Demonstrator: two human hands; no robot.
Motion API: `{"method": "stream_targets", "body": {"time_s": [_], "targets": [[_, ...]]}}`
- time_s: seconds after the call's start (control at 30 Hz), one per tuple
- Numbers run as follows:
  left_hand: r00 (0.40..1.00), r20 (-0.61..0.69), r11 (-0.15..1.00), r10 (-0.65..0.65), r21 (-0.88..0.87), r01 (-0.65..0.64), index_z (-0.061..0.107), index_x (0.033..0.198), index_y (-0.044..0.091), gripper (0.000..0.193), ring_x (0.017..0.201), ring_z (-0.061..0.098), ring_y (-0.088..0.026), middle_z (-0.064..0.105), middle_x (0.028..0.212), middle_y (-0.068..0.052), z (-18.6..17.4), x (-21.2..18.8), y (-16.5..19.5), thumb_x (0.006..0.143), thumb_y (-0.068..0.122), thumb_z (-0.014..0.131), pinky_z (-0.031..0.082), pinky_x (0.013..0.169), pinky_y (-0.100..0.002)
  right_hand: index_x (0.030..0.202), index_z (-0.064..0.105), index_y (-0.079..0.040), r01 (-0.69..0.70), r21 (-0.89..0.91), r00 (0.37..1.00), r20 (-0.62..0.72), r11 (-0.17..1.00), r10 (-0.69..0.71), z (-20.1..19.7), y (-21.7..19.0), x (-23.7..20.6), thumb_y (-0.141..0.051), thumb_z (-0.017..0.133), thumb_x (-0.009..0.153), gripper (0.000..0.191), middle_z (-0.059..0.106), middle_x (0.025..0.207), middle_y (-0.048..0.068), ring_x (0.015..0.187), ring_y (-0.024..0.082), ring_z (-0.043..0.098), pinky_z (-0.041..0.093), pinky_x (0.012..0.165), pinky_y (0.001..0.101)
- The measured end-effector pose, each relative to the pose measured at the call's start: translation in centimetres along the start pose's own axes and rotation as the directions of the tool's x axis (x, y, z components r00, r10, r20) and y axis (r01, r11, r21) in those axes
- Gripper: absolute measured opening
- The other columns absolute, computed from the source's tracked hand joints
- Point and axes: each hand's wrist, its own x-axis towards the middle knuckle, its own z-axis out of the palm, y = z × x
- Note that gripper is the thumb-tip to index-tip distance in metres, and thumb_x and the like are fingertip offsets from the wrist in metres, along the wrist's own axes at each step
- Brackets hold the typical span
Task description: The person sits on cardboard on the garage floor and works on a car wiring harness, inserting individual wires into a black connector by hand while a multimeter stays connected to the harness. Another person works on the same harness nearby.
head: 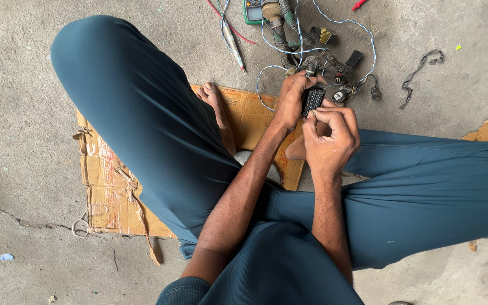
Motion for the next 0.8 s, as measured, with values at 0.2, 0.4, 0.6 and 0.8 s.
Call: {"method": "stream_targets", "body": {"time_s": [0.2, 0.4, 0.6, 0.8], "targets": [[0.999, 0.006, 0.996, 0.032, 0.088, -0.033, 0.068, 0.091, -0.003, 0.033, 0.075, 0.056, -0.014, 0.065, 0.08, -0.005, -0.03, -0.05, 0.29, 0.094, 0.024, 0.05, 0.046, 0.071, -0.032, 0.092, 0.067, -0.001, -0.024, -0.023, 1.0, 0.009, 0.999, 0.024, 0.01, -0.05, 0.06, 0.007, 0.081, 0.088, 0.016, 0.067, 0.104, 0.008, 0.111, 0.024, 0.073, 0.061, 0.09, 0.0363], [1.0, -0.003, 0.994, 0.02, 0.104, -0.02, 0.068, 0.091, -0.003, 0.032, 0.075, 0.055, -0.014, 0.064, 0.08, -0.006, 0.08, -0.21, 0.49, 0.094, 0.024, 0.051, 0.046, 0.07, -0.033, 0.093, 0.069, 0.0, -0.027, -0.037, 1.0, 0.002, 0.999, 0.027, 0.14, 0.14, 0.13, 0.007, 0.081, 0.088, 0.015, 0.067, 0.104, 0.009, 0.109, 0.025, 0.073, 0.061, 0.089, 0.0363], [1.0, -0.011, 1.0, -0.02, 0.01, 0.02, 0.068, 0.092, -0.004, 0.032, 0.074, 0.058, -0.015, 0.066, 0.081, -0.007, 0.24, -0.05, 0.69, 0.094, 0.023, 0.051, 0.048, 0.07, -0.032, 0.092, 0.067, 0.0, -0.024, 0.023, 1.0, 0.011, 0.999, 0.023, -0.11, 0.14, -0.03, 0.009, 0.079, 0.087, 0.016, 0.066, 0.103, 0.008, 0.115, 0.026, 0.074, 0.061, 0.094, 0.0379], [1.0, -0.009, 0.999, -0.012, 0.033, 0.012, 0.068, 0.09, -0.003, 0.033, 0.073, 0.057, -0.014, 0.065, 0.08, -0.006, 0.25, -0.18, 0.73, 0.094, 0.024, 0.05, 0.047, 0.069, -0.032, 0.091, 0.066, 0.0, -0.025, -0.006, 1.0, 0.009, 1.0, 0.025, -0.12, -0.07, 0.08, 0.008, 0.081, 0.087, 0.017, 0.067, 0.103, 0.009, 0.112, 0.026, 0.074, 0.06, 0.092, 0.0375]]}}
